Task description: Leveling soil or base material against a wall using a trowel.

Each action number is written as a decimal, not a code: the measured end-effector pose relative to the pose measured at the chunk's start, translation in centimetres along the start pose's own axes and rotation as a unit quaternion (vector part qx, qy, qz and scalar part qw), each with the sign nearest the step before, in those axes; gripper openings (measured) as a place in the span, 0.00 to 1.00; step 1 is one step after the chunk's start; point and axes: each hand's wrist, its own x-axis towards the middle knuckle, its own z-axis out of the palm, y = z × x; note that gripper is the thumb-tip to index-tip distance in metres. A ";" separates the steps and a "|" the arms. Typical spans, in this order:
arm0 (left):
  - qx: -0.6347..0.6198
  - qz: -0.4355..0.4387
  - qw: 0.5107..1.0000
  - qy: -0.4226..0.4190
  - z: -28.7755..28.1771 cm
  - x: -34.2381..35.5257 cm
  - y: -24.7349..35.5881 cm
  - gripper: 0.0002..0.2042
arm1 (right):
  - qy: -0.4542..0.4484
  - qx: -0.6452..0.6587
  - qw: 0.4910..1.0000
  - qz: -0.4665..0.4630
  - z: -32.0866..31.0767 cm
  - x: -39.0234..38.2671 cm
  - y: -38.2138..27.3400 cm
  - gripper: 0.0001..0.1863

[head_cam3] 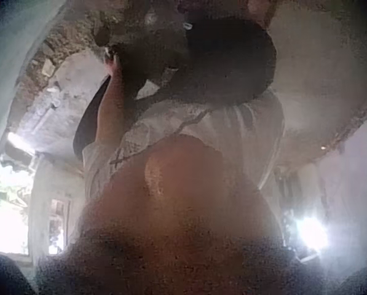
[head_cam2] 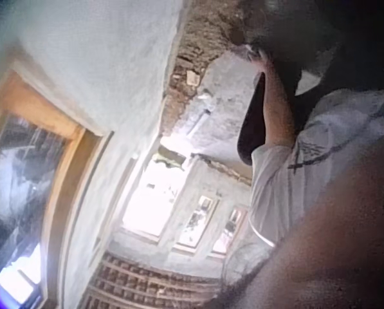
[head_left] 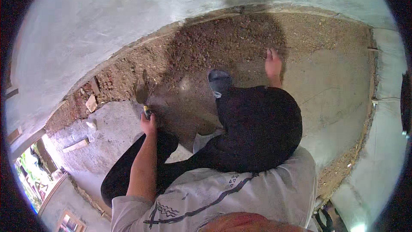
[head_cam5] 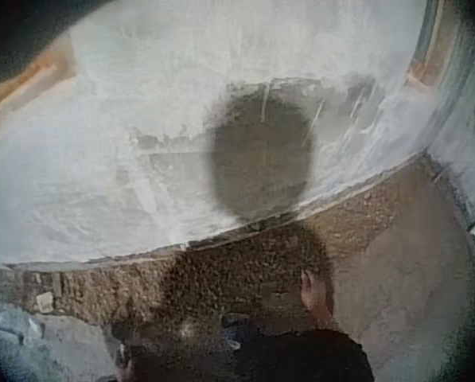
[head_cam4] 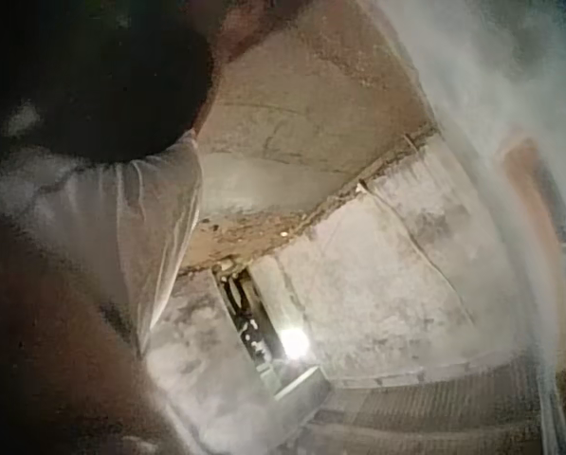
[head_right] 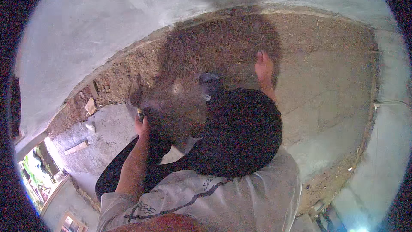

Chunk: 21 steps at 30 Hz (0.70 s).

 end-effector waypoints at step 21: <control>-0.102 0.066 0.993 -0.007 0.0 0.5 0.1 0.21 | -0.050 -0.119 0.988 0.080 -1.0 1.8 4.2 0.26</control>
